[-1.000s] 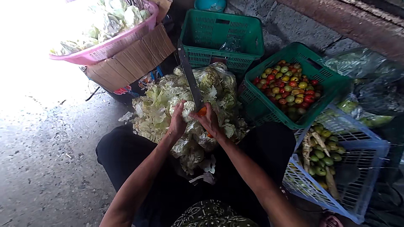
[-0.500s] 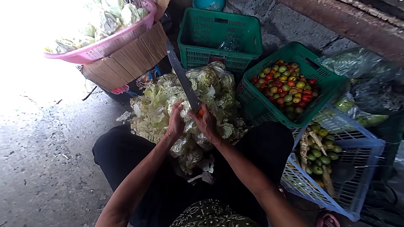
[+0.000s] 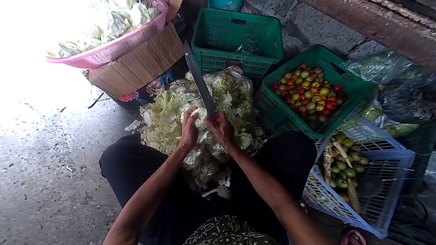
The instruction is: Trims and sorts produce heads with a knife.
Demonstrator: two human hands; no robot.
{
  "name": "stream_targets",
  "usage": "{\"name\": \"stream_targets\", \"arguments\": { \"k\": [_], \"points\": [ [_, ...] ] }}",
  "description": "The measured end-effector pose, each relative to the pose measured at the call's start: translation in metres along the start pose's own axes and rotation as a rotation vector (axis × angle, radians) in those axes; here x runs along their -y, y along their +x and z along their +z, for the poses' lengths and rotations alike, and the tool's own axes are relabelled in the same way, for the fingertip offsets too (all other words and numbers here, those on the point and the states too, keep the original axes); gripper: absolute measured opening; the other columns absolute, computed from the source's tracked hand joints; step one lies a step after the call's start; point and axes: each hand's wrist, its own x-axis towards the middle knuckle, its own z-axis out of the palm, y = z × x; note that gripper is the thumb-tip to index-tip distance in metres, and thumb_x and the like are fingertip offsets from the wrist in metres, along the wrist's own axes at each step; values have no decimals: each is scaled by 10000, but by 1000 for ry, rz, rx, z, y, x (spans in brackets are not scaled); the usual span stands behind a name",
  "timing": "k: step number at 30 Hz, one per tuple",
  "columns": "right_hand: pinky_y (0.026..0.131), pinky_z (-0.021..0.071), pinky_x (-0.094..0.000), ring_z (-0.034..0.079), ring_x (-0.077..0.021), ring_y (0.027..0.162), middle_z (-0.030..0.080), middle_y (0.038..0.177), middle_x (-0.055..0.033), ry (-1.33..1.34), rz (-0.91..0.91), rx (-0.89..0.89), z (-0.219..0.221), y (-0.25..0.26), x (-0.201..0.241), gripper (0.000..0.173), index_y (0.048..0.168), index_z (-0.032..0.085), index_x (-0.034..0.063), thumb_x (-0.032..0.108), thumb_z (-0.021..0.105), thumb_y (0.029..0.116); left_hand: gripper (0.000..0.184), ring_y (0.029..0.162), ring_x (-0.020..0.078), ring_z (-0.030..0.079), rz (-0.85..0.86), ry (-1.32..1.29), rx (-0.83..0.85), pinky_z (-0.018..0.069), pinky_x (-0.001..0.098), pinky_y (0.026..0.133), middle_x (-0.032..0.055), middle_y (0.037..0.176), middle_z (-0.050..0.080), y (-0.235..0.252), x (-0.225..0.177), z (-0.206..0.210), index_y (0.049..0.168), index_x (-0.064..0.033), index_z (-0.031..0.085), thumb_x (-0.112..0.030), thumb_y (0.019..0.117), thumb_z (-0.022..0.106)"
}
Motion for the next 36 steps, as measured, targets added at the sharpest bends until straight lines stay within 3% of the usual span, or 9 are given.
{"name": "stream_targets", "arguments": {
  "k": [4, 18, 22, 25, 27, 30, 33, 35, 36],
  "points": [
    [636, 525, -546, 668, -346, 713, 651, 748, -162, 17, 2, 10, 8, 0, -4, 664, 1174, 602, 0, 613, 644, 922, 414, 1074, 125, 609, -24, 15, -16, 525, 340, 930, 65, 1242, 590, 0, 3, -1, 1433, -102, 420, -258, 1051, 384],
    [592, 494, -519, 619, -305, 646, 598, 682, -110, 39, -15, 17, 8, -2, -2, 629, 1119, 609, 20, 625, 584, 946, 405, 991, 101, 631, -19, 71, -20, 546, 315, 859, 52, 1176, 617, -4, 0, 2, 1424, -104, 433, -249, 1049, 388],
    [647, 501, -525, 621, -292, 692, 613, 728, -114, 165, 24, 90, 11, -5, -2, 568, 1115, 638, 8, 556, 587, 976, 411, 1010, 116, 627, -34, 67, -31, 542, 336, 869, 69, 1201, 611, -5, 2, 0, 1427, -94, 445, -235, 1045, 393],
    [571, 498, -356, 538, -165, 593, 551, 717, -61, 534, 191, 259, 14, -5, 1, 481, 1088, 612, 49, 517, 524, 1021, 391, 991, 131, 650, -79, -33, -10, 560, 349, 867, 52, 1144, 642, -3, 4, -2, 1405, -111, 440, -240, 1042, 377],
    [476, 467, -258, 483, -103, 495, 493, 644, -12, 833, 389, 354, 10, -1, 9, 464, 987, 569, 72, 510, 438, 1067, 384, 995, 138, 651, -125, -107, -18, 556, 353, 877, 47, 1138, 641, 0, 0, -2, 1409, -125, 431, -239, 1050, 351],
    [417, 420, -216, 438, -72, 435, 458, 589, 20, 834, 435, 397, -12, 9, 13, 500, 918, 532, 115, 566, 377, 1066, 397, 1014, 154, 666, -137, -235, -57, 563, 361, 895, 52, 1155, 660, 2, -6, -1, 1394, -127, 465, -270, 1077, 275],
    [496, 449, -370, 484, -185, 542, 526, 718, -76, 466, 190, 241, -31, 13, 0, 563, 1109, 603, 91, 621, 435, 1025, 484, 1056, 173, 658, -97, -314, -31, 546, 397, 938, 60, 1164, 674, 4, -8, -3, 1342, -113, 538, -281, 1083, 165],
    [528, 490, -481, 558, -274, 581, 581, 725, -124, 289, 129, 141, -35, 14, -6, 706, 1098, 646, 105, 699, 273, 1023, 462, 1059, 172, 656, -94, -331, -30, 545, 404, 939, 55, 1163, 674, 4, -8, -3, 1340, -118, 539, -258, 1072, 189],
    [548, 501, -520, 590, -304, 612, 602, 738, -139, 223, 98, 109, -34, 14, -7, 673, 1105, 644, 103, 670, 286, 1038, 450, 1050, 168, 658, -103, -336, -37, 548, 401, 927, 50, 1153, 677, 4, -10, -2, 1329, -125, 543, -262, 1073, 198]
  ]
}}
